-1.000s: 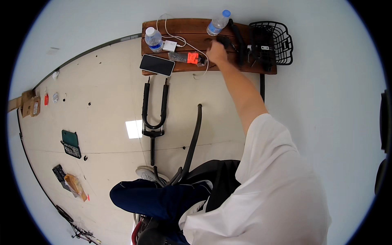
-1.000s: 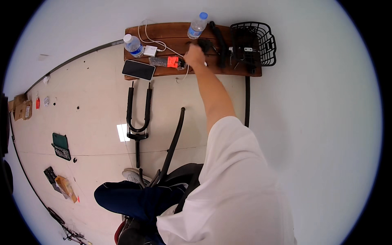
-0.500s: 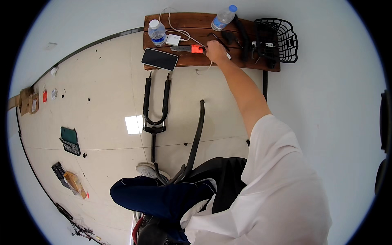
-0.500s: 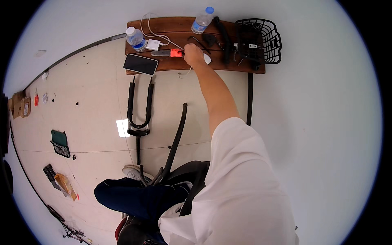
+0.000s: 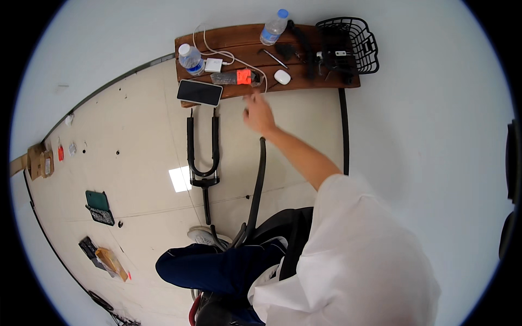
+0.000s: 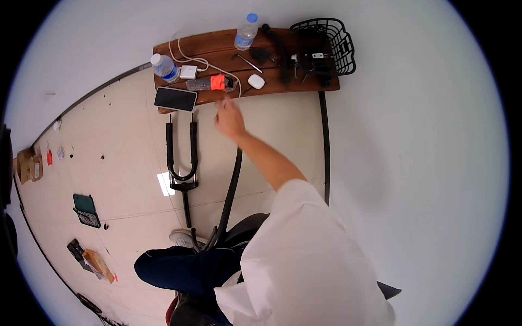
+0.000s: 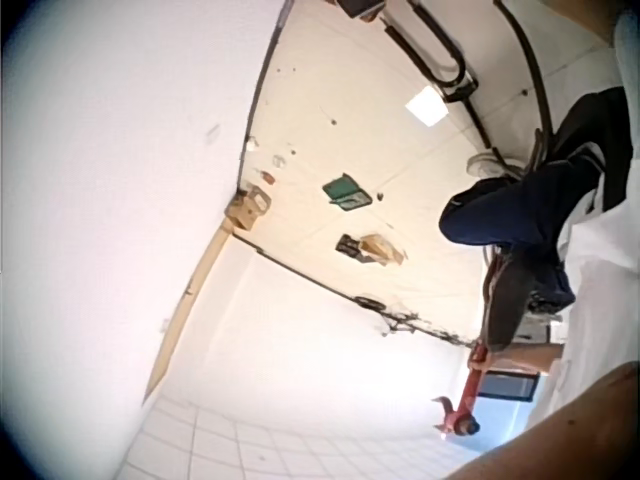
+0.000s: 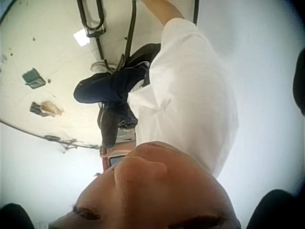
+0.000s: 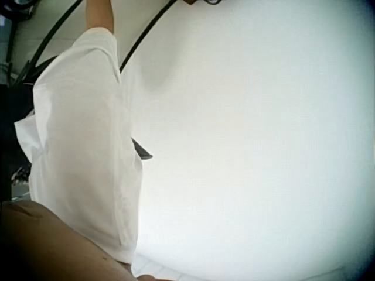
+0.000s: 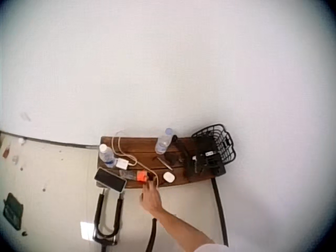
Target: The person assembles a pink scooter by inserting a wooden dowel into the frame, attaching a black seat, and securing it with a bolt. The person then attaches a small wheel to the frame.
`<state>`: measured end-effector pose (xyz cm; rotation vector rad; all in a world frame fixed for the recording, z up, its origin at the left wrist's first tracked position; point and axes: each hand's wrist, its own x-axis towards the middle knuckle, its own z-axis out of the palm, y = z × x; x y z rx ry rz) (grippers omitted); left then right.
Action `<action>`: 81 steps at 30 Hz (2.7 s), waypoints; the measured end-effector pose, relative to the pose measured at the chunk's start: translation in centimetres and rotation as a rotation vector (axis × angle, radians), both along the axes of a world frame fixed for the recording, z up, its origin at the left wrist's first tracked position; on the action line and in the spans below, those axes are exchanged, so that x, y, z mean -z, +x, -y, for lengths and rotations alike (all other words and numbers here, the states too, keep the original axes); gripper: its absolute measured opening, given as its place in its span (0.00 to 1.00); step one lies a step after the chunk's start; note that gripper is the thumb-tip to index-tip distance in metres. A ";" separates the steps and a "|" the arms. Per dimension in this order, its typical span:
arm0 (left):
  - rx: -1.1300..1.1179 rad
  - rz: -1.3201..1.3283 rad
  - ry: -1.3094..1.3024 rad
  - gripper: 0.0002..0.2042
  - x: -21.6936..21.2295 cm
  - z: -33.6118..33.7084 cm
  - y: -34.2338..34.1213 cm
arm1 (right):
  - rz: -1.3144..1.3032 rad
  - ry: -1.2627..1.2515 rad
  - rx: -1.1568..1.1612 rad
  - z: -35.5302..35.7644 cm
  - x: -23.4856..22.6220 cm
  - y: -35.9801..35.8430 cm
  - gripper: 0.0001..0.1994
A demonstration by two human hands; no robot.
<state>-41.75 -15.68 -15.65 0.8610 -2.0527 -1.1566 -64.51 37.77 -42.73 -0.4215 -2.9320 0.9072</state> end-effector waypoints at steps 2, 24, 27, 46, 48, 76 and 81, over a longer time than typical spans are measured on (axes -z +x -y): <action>0.002 0.004 -0.006 0.12 -0.4 0.0 -0.7 | 0.149 -0.245 -0.059 2.8 -0.1 5.4 0.15; -0.375 -0.187 -0.243 0.10 -8.7 3.1 16.2 | 0.443 -0.764 -0.108 9.7 -2.8 5.2 0.08; -0.535 -0.222 -0.288 0.10 -10.2 0.7 23.3 | 0.487 -0.780 -0.342 14.4 -7.4 4.3 0.07; -0.920 -0.715 -0.258 0.20 -4.0 -7.7 40.0 | 0.838 -0.461 -1.886 56.6 -25.7 31.3 0.07; -0.855 -0.728 -0.230 0.20 -2.3 -7.6 42.3 | 0.850 -0.412 -1.972 59.0 -24.8 36.4 0.08; -0.944 -0.515 0.034 0.26 2.4 -8.8 48.2 | -0.556 -0.111 -2.762 70.6 -21.2 63.9 0.10; -0.919 -0.399 0.024 0.26 2.6 -8.7 47.4 | 0.155 -0.586 -2.588 68.0 -25.4 59.8 0.12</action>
